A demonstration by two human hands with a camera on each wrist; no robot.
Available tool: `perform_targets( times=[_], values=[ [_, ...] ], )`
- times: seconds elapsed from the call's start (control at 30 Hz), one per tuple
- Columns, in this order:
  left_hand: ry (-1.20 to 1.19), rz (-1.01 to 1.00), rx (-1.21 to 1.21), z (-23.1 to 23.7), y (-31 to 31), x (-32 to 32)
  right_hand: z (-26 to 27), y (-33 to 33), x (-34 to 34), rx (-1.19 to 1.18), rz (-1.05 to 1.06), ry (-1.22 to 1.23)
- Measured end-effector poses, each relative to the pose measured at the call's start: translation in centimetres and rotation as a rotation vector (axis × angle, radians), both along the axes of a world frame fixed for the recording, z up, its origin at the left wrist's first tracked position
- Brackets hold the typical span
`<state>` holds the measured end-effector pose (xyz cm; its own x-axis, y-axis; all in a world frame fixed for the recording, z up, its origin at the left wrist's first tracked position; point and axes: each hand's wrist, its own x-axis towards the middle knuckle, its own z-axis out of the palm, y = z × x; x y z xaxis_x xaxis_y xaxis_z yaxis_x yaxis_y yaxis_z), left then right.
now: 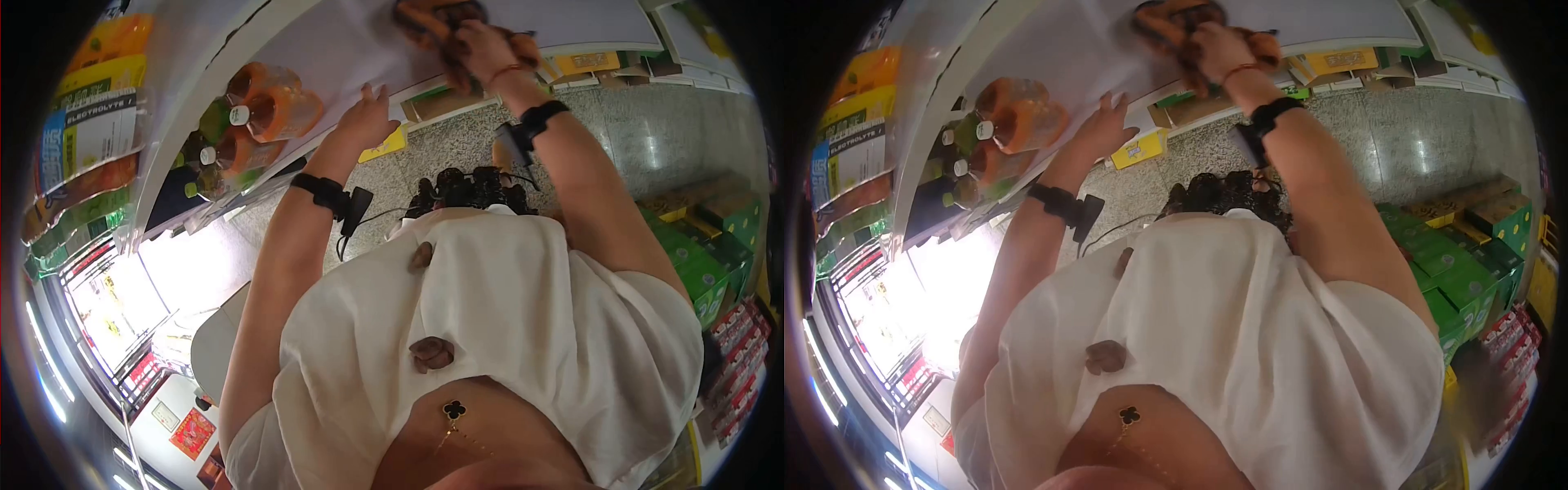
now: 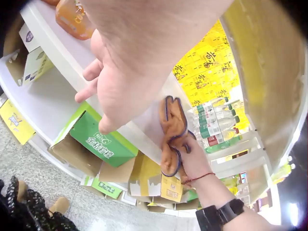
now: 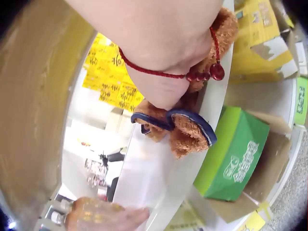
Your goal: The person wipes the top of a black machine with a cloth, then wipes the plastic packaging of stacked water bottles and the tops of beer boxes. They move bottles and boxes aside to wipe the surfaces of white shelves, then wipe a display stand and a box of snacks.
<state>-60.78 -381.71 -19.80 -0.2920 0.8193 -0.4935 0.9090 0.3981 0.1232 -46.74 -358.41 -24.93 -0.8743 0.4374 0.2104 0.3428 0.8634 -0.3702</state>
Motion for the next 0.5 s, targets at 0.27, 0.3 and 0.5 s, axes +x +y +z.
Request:
perform_targets(
  times=[0.27,0.3,0.5],
  values=[
    [-0.018,0.025,0.004,-0.1,-0.3,0.0,-3.3,13.8,9.3,0.005,-0.401,-0.08],
    [-0.027,0.035,-0.017,0.2,-0.2,0.1,-3.3,14.6,9.2,-0.038,-0.457,-0.124],
    [-0.018,0.068,-0.031,0.3,-0.1,0.6,-3.7,12.4,4.7,0.03,-0.603,-0.105]
  ],
)
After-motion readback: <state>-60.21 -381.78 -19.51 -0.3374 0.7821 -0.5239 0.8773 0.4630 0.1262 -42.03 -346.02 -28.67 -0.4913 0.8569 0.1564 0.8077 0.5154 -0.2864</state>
